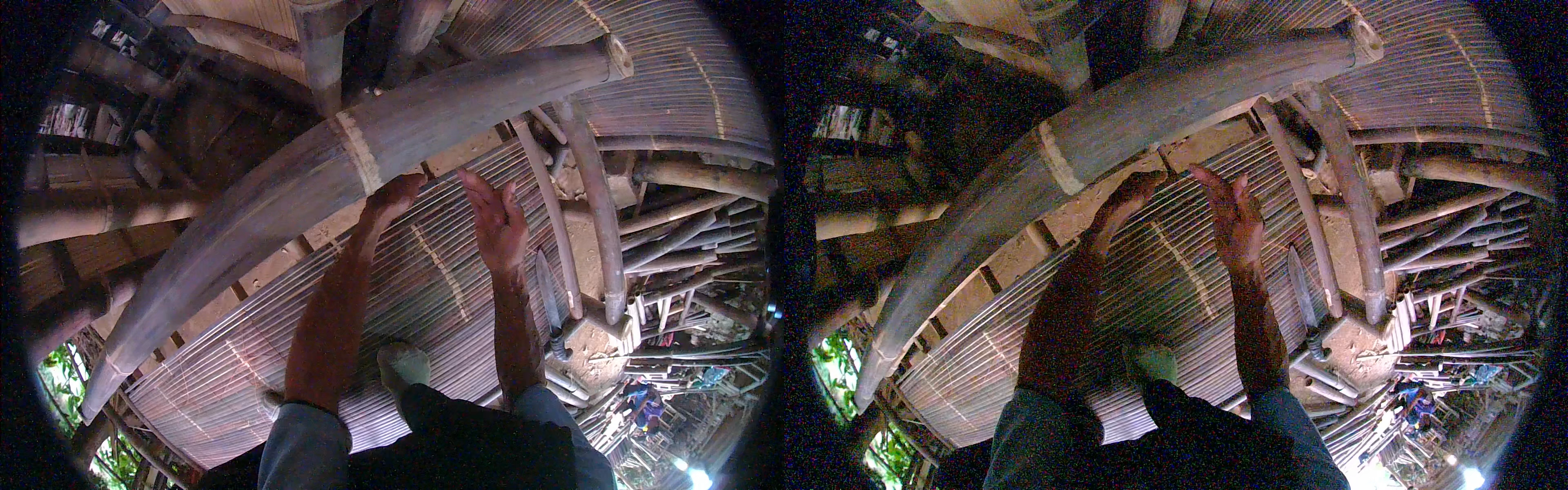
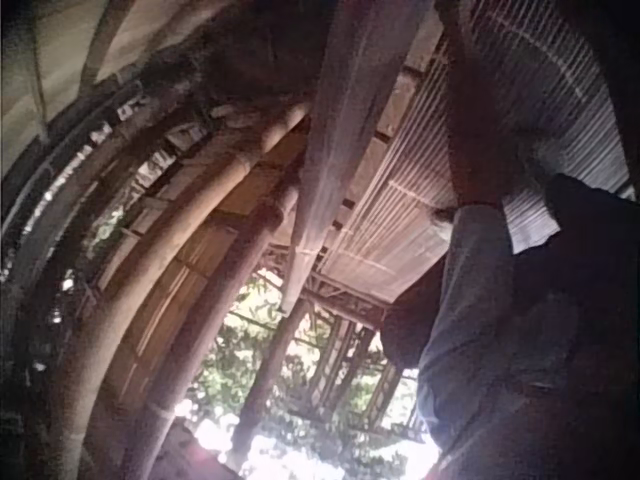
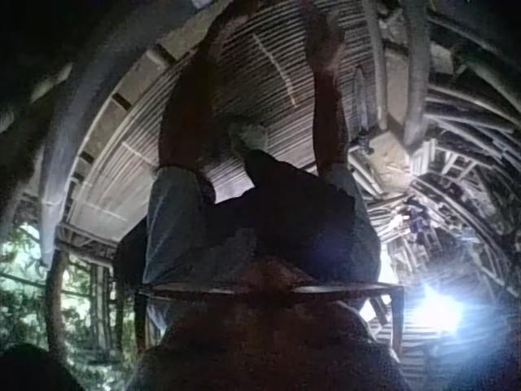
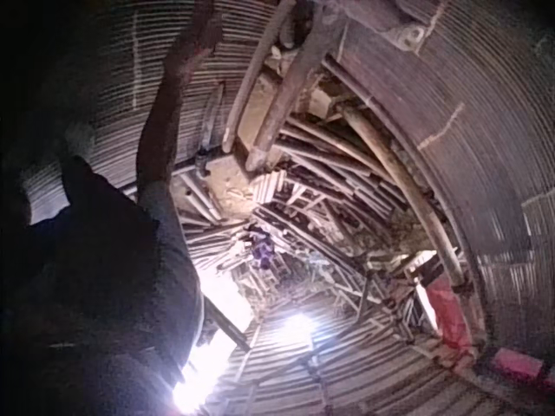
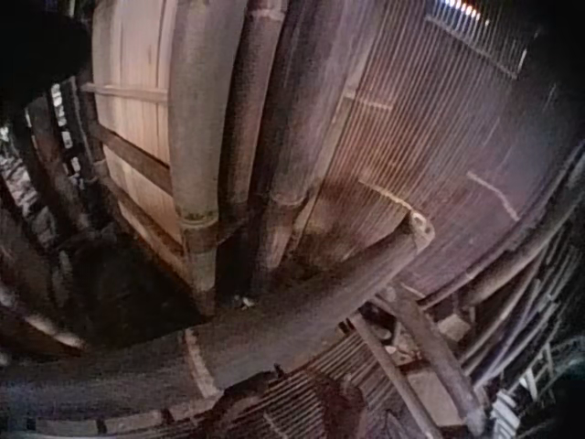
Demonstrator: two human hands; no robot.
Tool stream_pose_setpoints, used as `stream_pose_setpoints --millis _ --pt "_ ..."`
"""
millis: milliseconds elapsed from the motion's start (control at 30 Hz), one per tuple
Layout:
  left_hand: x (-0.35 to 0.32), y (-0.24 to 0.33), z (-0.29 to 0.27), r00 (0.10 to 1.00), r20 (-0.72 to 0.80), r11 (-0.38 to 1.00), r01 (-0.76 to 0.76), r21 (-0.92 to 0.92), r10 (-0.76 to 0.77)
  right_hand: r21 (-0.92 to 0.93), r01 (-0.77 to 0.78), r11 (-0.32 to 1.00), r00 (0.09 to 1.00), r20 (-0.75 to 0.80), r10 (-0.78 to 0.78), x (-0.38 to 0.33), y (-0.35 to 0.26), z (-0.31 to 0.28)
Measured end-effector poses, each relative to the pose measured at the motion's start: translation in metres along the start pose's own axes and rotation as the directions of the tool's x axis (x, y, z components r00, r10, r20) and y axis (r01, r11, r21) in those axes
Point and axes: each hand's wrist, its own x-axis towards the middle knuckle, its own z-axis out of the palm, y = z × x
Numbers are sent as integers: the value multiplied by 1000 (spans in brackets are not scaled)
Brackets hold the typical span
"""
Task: The person weaves thin bamboo strips together by hand, securing them with fine red and white threads and using a knife to trim the edges.
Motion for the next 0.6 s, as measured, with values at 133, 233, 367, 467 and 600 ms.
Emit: stream_pose_setpoints --millis 133,233,367,467,600 --pt "3 -32 10 998 -50 995 37 96 -32 597 -136 790 976 216 5 19 8 7" --pt "-10 4 12 995 -101 997 23 76 -15 555 -49 830 984 170 -55 15 10 -25" --pt "-19 18 14 969 -189 946 -92 312 157 -291 105 951 938 -290 -192 -58 52 -17" --pt "-15 -24 22 967 -217 988 -146 -42 134 -342 -8 940 998 -55 -12 -60 22 16" --pt "-52 -61 15 974 -219 816 -176 -551 62 -478 4 878 991 121 61 -63 35 7"
